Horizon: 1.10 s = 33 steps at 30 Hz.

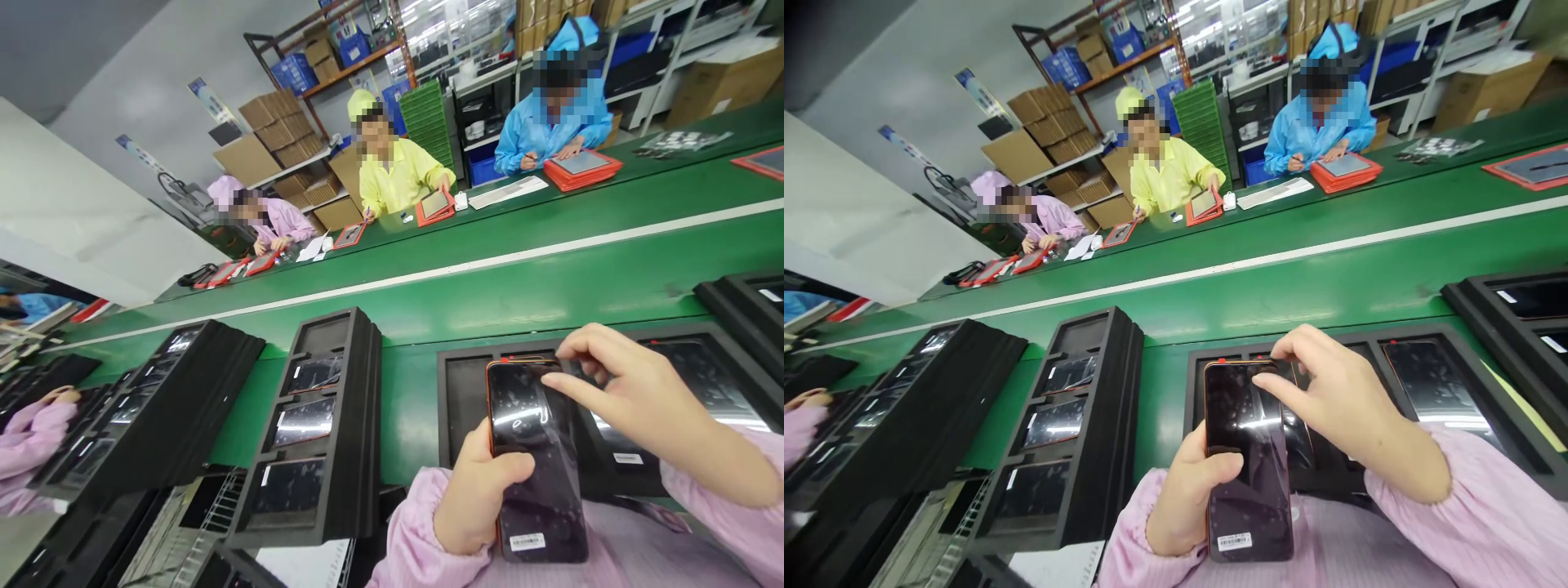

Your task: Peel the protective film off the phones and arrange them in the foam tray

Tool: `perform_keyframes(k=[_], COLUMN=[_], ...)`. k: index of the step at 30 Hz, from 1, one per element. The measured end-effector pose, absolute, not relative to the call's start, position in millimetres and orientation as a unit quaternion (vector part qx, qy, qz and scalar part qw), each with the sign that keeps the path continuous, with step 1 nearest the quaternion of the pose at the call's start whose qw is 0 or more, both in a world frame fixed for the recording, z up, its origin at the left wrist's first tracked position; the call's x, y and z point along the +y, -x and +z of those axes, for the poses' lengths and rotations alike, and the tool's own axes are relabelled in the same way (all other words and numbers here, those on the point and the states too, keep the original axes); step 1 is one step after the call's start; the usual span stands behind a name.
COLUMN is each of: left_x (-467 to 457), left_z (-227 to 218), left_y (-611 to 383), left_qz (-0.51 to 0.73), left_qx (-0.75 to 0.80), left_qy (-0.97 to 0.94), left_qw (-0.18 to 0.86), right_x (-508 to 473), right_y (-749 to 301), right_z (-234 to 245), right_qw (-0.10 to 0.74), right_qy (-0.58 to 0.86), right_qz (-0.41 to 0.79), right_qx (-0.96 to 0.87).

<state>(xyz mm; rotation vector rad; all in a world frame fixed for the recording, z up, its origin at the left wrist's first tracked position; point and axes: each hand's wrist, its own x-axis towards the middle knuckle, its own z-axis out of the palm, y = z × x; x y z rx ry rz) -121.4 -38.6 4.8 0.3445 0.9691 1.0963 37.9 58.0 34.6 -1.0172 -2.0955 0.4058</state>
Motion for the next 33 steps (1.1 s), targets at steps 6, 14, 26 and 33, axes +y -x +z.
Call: perform_keyframes(k=[6, 14, 26, 33], left_x=[-37.1, -35.8, -18.6, -11.8], left_z=[6.3, 13.5, 11.8, -6.3], left_y=[123.4, 130.5, 123.8, 140.1], left_qz=[0.525, 0.549, 0.602, 0.615], left_qx=[0.420, 0.445, 0.350, 0.406], left_qy=[-0.140, -0.130, -0.057, -0.049], left_qw=[0.727, 0.695, 0.716, 0.674], right_x=[30.8, 13.9, 63.6, 52.3], right_y=[-43.6, -44.2, -25.1, -27.6], right_z=[36.1, 48.4, 20.1, 4.9], right_qw=[0.405, 0.246, 0.336, 0.285], right_qy=[0.210, 0.001, 0.205, 0.024], right_qz=[0.012, -0.005, 0.016, 0.119], right_qx=[-0.890, -0.969, -0.919, -0.951])
